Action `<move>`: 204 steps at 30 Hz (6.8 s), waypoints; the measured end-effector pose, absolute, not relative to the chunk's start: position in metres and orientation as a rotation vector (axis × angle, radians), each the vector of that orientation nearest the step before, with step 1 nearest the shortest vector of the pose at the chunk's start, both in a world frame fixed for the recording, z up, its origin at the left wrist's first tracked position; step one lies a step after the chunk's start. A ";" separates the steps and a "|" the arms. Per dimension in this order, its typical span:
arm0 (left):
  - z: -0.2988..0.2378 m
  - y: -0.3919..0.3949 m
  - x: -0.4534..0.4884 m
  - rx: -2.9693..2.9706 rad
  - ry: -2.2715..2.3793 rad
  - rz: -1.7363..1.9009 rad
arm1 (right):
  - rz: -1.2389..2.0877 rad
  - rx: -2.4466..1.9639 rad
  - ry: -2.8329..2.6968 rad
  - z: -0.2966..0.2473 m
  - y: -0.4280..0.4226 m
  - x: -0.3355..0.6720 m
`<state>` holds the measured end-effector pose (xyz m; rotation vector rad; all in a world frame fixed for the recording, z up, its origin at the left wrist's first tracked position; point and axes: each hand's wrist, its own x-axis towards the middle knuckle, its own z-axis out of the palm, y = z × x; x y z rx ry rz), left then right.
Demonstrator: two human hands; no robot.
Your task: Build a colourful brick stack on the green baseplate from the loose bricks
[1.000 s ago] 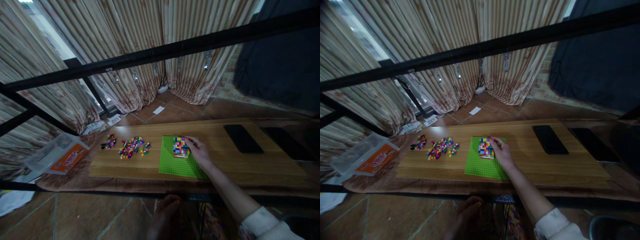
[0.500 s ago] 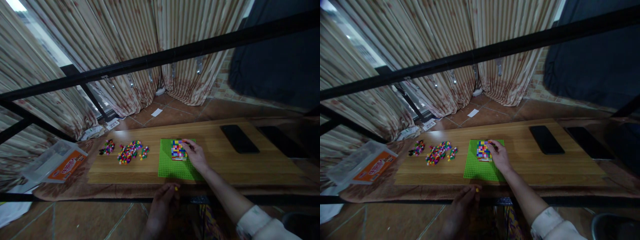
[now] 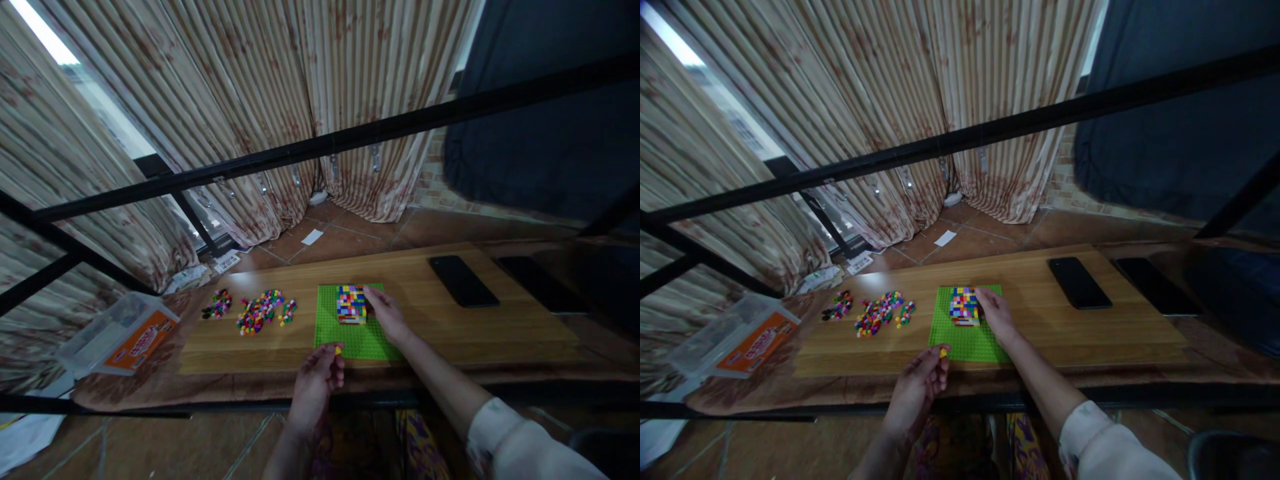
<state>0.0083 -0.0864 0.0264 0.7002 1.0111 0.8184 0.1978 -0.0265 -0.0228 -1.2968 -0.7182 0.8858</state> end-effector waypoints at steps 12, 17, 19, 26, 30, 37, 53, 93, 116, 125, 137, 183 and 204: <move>0.041 -0.074 0.021 0.772 1.039 0.875 | 0.676 -1.364 -0.716 -0.001 -0.072 0.195; 0.046 -0.072 0.042 0.886 1.011 0.846 | 0.855 -1.284 -1.167 0.017 -0.108 0.175; 0.047 -0.071 0.049 0.928 0.980 0.837 | 0.921 -1.243 -1.162 0.021 -0.112 0.174; 0.051 -0.054 0.064 0.999 0.924 0.870 | 0.861 -1.235 -1.065 0.019 -0.096 0.187; 0.049 -0.039 0.066 1.048 0.956 0.938 | 0.654 -1.304 -0.970 0.005 -0.075 0.197; 0.030 -0.026 0.055 1.324 1.087 0.989 | 0.624 -1.347 -0.996 -0.014 -0.052 0.213; 0.029 -0.042 0.070 1.770 1.207 0.892 | 0.745 -1.328 -0.894 -0.013 -0.045 0.210; 0.008 -0.036 0.043 1.818 1.568 0.858 | 0.760 -1.389 -0.820 -0.035 -0.083 0.197; -0.022 -0.020 -0.032 1.584 1.941 1.018 | 0.722 -1.665 -1.100 -0.076 -0.107 0.204; -0.023 0.010 -0.049 1.862 2.091 0.753 | 0.612 -1.693 -1.104 -0.074 -0.109 0.195; -0.003 -0.027 -0.016 1.722 1.555 0.977 | 0.566 -1.629 -1.090 -0.056 -0.109 0.217; 0.056 -0.016 0.087 2.660 1.408 0.340 | -0.025 -1.755 -1.429 -0.058 -0.101 0.254; 0.066 -0.015 0.094 2.711 1.397 0.251 | 0.006 -1.774 -1.432 -0.057 -0.101 0.253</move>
